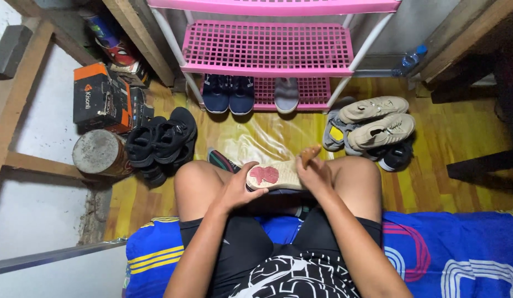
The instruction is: The person sits on a mat and uses a brush to clean the sole and upper of a gray slip-on shoe. They repeatedly scrub the shoe's surfaces and briefly place it on the floor before resuming brushing.
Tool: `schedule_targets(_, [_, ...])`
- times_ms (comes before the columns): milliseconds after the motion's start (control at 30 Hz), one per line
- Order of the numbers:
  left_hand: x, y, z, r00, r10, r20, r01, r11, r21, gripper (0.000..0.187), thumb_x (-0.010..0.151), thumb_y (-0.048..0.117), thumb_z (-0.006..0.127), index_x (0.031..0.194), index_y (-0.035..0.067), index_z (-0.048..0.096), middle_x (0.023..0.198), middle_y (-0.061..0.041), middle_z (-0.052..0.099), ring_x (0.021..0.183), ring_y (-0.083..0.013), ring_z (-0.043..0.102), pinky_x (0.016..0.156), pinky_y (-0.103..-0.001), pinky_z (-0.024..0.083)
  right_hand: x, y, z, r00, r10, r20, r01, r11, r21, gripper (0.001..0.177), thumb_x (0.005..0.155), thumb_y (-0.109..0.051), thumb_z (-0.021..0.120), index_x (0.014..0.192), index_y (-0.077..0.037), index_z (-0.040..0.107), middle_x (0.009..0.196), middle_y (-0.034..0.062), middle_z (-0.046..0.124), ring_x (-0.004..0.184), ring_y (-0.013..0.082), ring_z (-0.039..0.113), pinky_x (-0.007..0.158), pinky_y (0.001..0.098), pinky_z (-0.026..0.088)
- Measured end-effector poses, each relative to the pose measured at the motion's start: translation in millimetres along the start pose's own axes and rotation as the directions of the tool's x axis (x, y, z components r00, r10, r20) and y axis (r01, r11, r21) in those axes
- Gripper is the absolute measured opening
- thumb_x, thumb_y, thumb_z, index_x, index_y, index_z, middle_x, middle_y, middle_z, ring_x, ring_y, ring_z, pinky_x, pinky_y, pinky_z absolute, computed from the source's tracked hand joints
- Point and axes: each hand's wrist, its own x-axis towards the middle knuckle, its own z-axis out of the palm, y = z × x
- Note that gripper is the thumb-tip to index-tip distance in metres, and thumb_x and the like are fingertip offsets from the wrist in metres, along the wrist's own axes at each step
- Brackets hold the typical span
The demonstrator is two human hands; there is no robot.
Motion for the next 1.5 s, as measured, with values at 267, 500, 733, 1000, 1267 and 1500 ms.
schedule_targets(267, [9,-13,2,0.999,0.03,0.03,-0.028,0.999,-0.043,0.092,0.064,0.042,0.089,0.145,0.028,0.047,0.124,-0.021,0.071,0.119,-0.0447,0.064,0.104,-0.055,0.05,-61,-31,17,0.918,-0.376,-0.127,0.397,0.878,0.266,0.018,0.088,-0.036,0.069,0.105,-0.031,0.069,0.074,0.0102,0.073,0.086,0.0324,0.075,0.079,0.0422,0.059])
schedule_targets(500, [0,-3,-1,0.997,-0.053,0.051,0.054,0.998,-0.019,0.089,0.067,0.043,0.087,0.144,0.029,0.045,0.124,-0.022,0.071,0.12,-0.0434,0.064,0.108,-0.054,0.048,-8,2,17,0.954,-0.274,-0.12,0.283,0.958,0.057,0.03,0.092,-0.047,0.058,0.11,-0.024,0.066,0.085,0.014,0.072,0.088,0.0347,0.073,0.082,0.0484,0.057])
schedule_targets(733, [2,-11,3,0.996,0.071,0.049,-0.067,0.994,-0.087,0.089,0.068,0.036,0.087,0.145,0.023,0.043,0.127,-0.027,0.067,0.12,-0.0464,0.063,0.105,-0.056,0.05,-48,-31,3,0.993,-0.104,0.064,0.091,0.979,0.181,0.036,0.091,-0.039,0.059,0.11,-0.011,0.069,0.1,0.0208,0.076,0.106,0.0377,0.072,0.101,0.0508,0.054])
schedule_targets(1000, [4,-6,-1,0.989,0.122,0.079,-0.127,0.99,0.065,0.089,0.071,0.043,0.085,0.147,0.021,0.044,0.123,-0.025,0.069,0.115,-0.0443,0.066,0.1,-0.056,0.053,-22,-40,27,0.953,-0.282,-0.106,0.301,0.895,0.329,0.02,0.091,-0.039,0.064,0.106,-0.027,0.066,0.088,0.0176,0.075,0.093,0.0388,0.074,0.087,0.0528,0.058])
schedule_targets(1267, [-4,-4,1,0.997,0.052,0.064,-0.055,0.998,0.041,0.089,0.072,0.044,0.085,0.147,0.023,0.042,0.126,-0.024,0.068,0.118,-0.0434,0.065,0.101,-0.055,0.053,-19,-2,28,0.972,-0.143,-0.187,0.17,0.975,0.139,0.034,0.09,-0.044,0.066,0.086,-0.013,0.077,0.077,0.0136,0.076,0.086,0.0328,0.076,0.077,0.0474,0.059])
schedule_targets(1500, [9,-18,11,0.989,0.142,0.041,-0.147,0.973,0.175,0.093,0.066,0.046,0.086,0.147,0.027,0.043,0.115,-0.02,0.072,0.106,-0.0416,0.07,0.094,-0.052,0.056,-45,-48,41,0.872,-0.407,-0.271,0.488,0.766,0.418,0.017,0.085,-0.024,0.074,0.102,-0.024,0.073,0.08,0.0144,0.076,0.087,0.0345,0.076,0.08,0.0456,0.06])
